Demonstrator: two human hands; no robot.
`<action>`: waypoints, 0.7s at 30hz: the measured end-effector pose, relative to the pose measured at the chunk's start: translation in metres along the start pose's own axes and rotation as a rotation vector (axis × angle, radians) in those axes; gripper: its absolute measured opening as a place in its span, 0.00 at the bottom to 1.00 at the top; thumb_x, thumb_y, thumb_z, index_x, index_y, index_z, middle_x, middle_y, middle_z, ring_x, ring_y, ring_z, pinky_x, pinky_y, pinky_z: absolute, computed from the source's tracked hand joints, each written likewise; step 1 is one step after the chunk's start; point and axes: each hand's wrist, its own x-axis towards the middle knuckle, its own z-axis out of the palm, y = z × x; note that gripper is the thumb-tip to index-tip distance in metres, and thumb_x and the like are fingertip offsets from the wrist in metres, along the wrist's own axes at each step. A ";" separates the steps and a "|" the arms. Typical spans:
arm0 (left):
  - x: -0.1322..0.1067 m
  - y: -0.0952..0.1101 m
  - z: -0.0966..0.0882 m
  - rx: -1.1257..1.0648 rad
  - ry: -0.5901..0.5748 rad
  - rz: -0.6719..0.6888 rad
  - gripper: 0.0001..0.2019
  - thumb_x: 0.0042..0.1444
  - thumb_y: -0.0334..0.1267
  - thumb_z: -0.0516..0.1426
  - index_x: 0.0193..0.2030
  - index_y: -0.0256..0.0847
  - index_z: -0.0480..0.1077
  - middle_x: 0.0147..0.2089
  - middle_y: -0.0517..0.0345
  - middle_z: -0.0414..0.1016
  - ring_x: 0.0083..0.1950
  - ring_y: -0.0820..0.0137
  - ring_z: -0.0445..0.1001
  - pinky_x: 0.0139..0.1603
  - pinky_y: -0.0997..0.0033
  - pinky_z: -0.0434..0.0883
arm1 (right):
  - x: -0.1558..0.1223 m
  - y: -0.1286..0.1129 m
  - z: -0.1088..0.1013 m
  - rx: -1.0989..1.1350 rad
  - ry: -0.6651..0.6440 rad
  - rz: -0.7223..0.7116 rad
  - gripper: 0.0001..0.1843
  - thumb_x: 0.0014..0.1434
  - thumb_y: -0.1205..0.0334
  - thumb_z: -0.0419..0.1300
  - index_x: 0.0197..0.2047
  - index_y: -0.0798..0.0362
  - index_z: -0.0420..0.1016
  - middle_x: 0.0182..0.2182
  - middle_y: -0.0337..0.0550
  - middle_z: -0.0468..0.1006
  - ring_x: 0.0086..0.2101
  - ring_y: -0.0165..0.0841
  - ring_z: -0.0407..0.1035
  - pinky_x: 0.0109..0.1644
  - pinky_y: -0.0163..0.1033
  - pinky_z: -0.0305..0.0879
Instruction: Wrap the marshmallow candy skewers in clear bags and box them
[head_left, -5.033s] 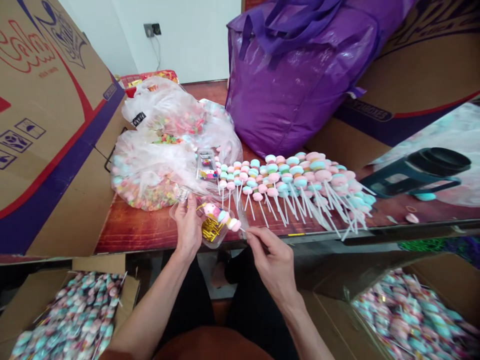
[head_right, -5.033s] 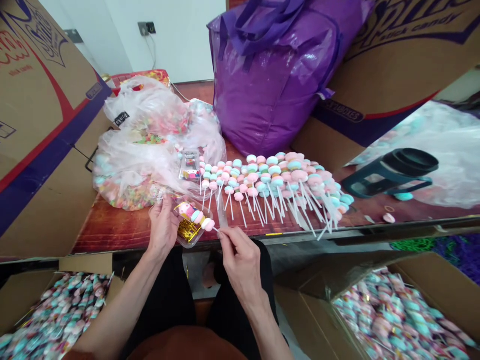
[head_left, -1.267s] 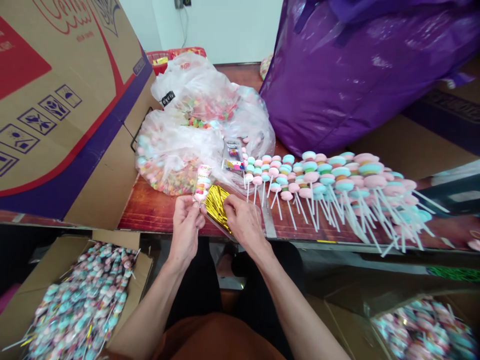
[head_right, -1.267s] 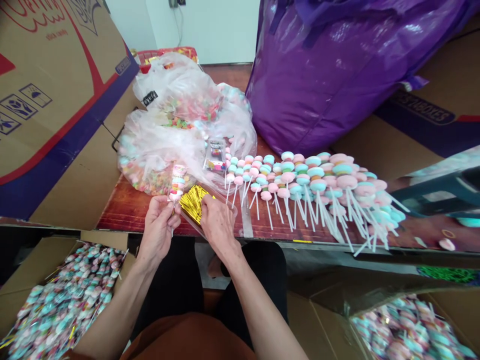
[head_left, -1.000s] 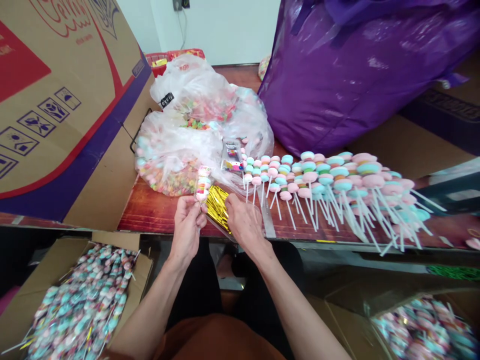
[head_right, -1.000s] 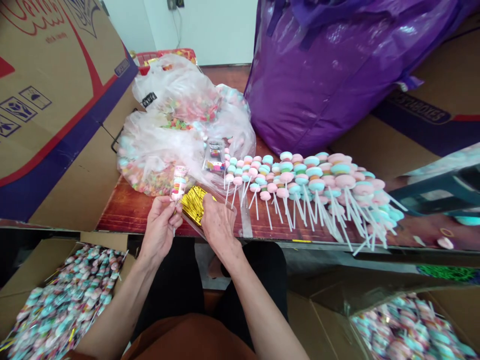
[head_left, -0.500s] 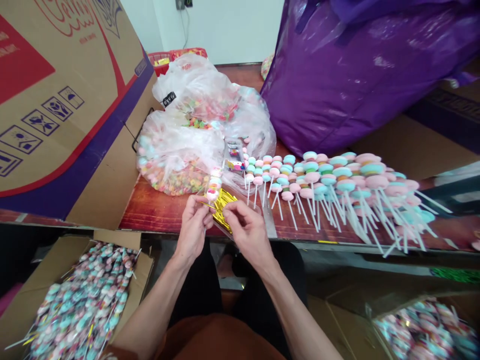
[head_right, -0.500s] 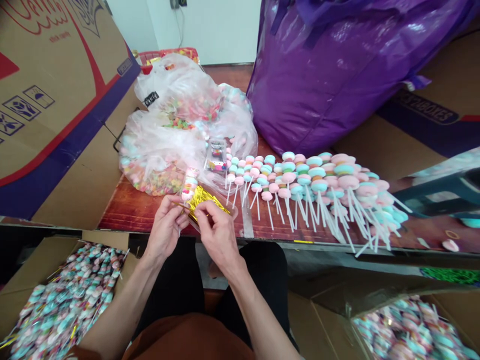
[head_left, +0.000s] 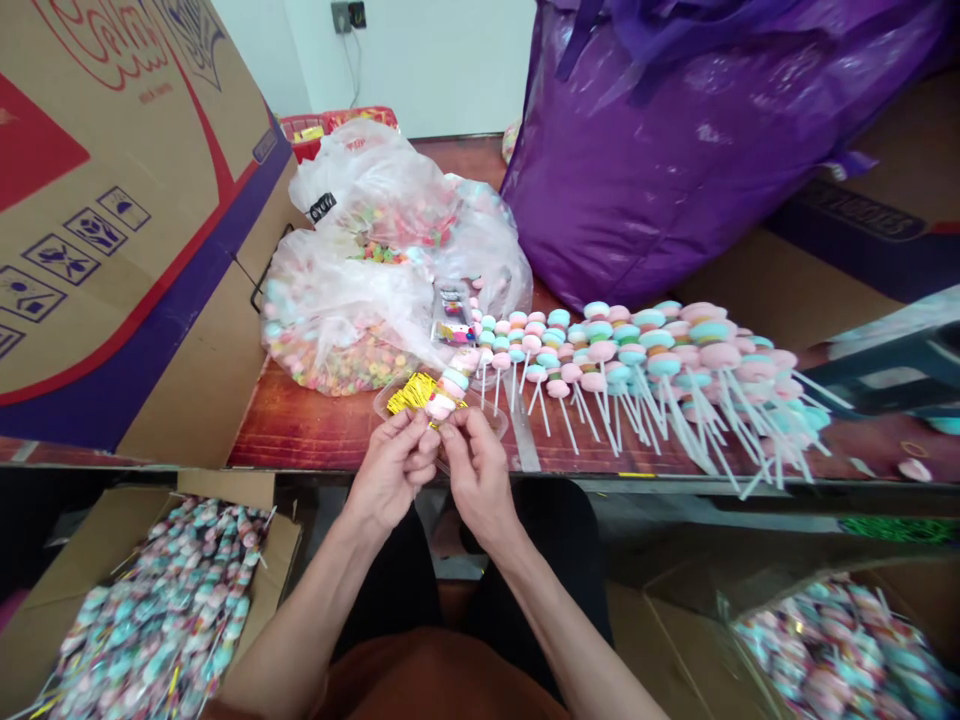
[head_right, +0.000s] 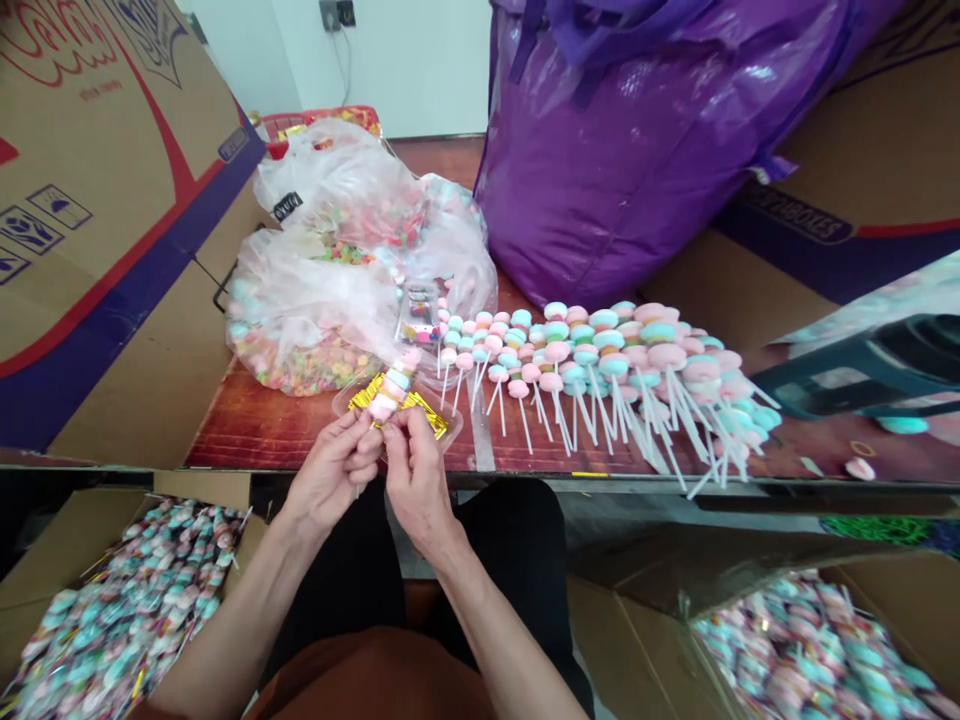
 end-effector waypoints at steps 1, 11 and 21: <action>-0.003 0.005 0.001 -0.051 -0.031 -0.095 0.14 0.50 0.34 0.68 0.31 0.35 0.64 0.21 0.70 0.57 0.18 0.87 0.44 0.15 0.88 0.42 | 0.001 -0.004 -0.003 -0.031 -0.008 -0.051 0.08 0.68 0.62 0.51 0.35 0.50 0.63 0.34 0.39 0.69 0.36 0.33 0.66 0.42 0.39 0.63; -0.010 -0.012 0.012 0.282 0.039 0.208 0.16 0.54 0.47 0.65 0.37 0.38 0.69 0.21 0.69 0.61 0.19 0.84 0.51 0.18 0.85 0.50 | 0.007 -0.013 -0.017 -0.453 -0.040 -0.241 0.07 0.67 0.67 0.48 0.35 0.49 0.58 0.27 0.38 0.66 0.28 0.33 0.61 0.31 0.38 0.54; 0.003 -0.006 0.009 -0.091 0.103 -0.141 0.12 0.44 0.28 0.71 0.31 0.33 0.71 0.24 0.67 0.62 0.19 0.87 0.54 0.17 0.87 0.53 | 0.002 -0.014 -0.032 -0.191 -0.068 -0.057 0.09 0.69 0.65 0.50 0.38 0.51 0.69 0.26 0.35 0.72 0.27 0.29 0.68 0.32 0.34 0.65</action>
